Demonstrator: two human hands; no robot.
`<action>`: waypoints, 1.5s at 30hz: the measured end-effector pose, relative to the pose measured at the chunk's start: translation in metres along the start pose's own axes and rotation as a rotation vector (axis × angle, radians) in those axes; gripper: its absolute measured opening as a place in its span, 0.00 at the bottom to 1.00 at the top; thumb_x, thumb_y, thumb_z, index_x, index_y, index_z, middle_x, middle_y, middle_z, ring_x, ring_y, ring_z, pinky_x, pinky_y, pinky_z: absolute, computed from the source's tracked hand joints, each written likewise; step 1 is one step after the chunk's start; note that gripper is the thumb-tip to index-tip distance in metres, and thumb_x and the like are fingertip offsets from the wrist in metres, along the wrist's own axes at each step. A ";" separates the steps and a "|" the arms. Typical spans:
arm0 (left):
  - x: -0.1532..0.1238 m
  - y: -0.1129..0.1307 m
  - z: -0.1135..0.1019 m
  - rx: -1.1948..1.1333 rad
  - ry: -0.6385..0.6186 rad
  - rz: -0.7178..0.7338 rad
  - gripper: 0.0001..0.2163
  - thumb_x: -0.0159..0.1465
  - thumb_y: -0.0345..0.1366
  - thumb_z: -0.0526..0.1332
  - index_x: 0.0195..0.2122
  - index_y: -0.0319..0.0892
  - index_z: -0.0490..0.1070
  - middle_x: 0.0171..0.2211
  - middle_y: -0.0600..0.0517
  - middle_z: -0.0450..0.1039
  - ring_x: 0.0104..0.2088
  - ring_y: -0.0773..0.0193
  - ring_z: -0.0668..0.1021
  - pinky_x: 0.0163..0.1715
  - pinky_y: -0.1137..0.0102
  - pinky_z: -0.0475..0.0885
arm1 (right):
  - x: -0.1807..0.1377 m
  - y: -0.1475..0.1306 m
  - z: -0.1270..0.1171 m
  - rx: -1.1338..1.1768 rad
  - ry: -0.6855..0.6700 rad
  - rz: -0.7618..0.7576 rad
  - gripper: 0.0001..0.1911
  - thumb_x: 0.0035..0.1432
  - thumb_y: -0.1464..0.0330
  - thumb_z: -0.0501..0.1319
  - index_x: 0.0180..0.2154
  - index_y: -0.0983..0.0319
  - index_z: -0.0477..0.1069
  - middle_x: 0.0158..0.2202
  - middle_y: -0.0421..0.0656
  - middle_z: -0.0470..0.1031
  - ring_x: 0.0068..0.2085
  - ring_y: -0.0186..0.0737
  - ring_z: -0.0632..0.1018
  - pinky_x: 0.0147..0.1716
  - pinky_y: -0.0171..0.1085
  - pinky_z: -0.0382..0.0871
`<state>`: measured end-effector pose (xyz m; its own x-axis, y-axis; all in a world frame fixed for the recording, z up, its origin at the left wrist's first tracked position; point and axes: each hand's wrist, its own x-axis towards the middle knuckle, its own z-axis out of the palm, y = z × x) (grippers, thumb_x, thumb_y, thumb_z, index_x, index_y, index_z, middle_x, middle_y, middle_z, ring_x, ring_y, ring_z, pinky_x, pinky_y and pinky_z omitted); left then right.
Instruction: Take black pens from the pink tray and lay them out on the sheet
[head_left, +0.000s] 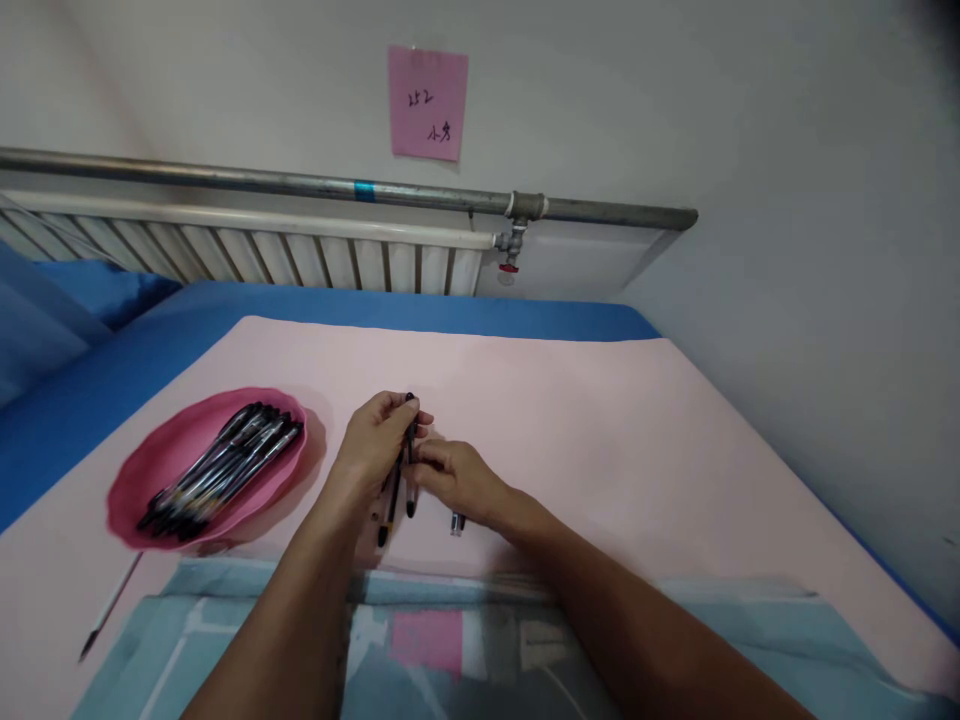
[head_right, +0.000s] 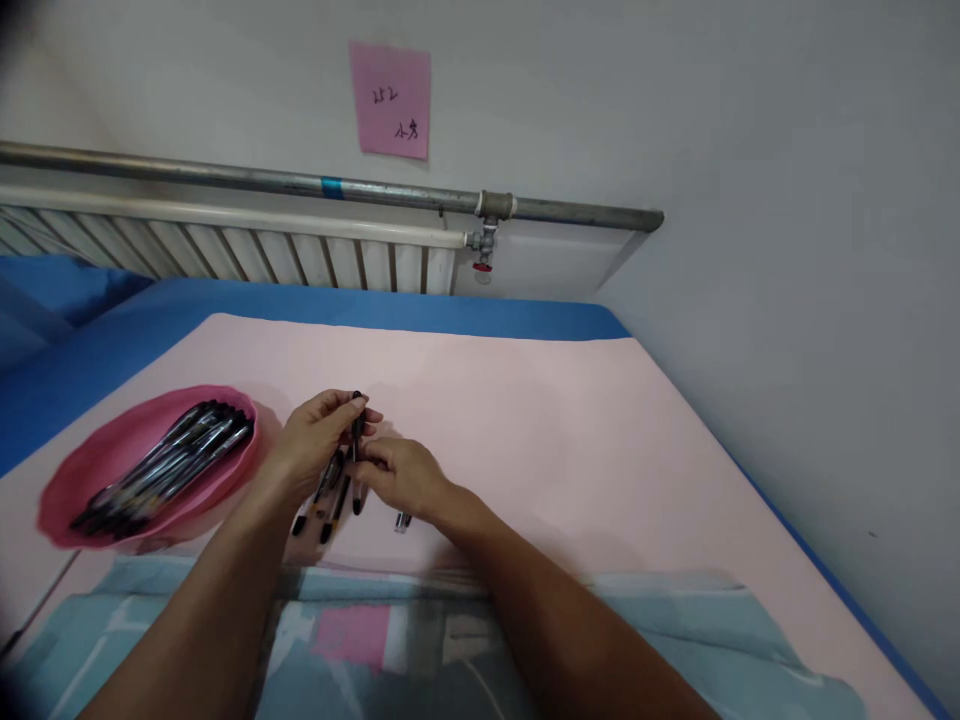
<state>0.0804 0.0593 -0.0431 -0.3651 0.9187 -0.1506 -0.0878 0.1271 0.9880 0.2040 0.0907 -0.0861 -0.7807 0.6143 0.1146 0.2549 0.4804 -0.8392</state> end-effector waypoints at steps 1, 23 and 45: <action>0.000 0.000 0.000 0.001 -0.003 -0.004 0.11 0.52 0.42 0.61 0.28 0.38 0.68 0.26 0.50 0.74 0.24 0.69 0.72 0.24 0.74 0.66 | 0.000 0.000 0.000 -0.004 -0.001 0.005 0.09 0.55 0.67 0.54 0.25 0.62 0.66 0.25 0.36 0.66 0.29 0.31 0.66 0.29 0.31 0.60; -0.004 -0.001 0.003 0.068 -0.060 0.019 0.12 0.51 0.44 0.61 0.28 0.39 0.68 0.27 0.51 0.73 0.25 0.67 0.72 0.25 0.72 0.67 | -0.002 0.002 0.003 -0.184 -0.036 0.069 0.12 0.56 0.62 0.54 0.30 0.63 0.71 0.29 0.40 0.72 0.30 0.33 0.71 0.29 0.32 0.63; -0.002 -0.007 -0.001 0.390 -0.047 0.140 0.09 0.55 0.42 0.56 0.31 0.43 0.68 0.27 0.50 0.74 0.27 0.63 0.75 0.26 0.70 0.66 | -0.002 0.001 0.002 -0.184 -0.055 0.053 0.10 0.55 0.65 0.55 0.31 0.63 0.72 0.28 0.40 0.73 0.28 0.33 0.71 0.27 0.31 0.61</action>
<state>0.0808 0.0559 -0.0494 -0.3049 0.9521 -0.0215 0.3205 0.1238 0.9391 0.2047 0.0887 -0.0887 -0.7921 0.6091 0.0389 0.3929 0.5577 -0.7312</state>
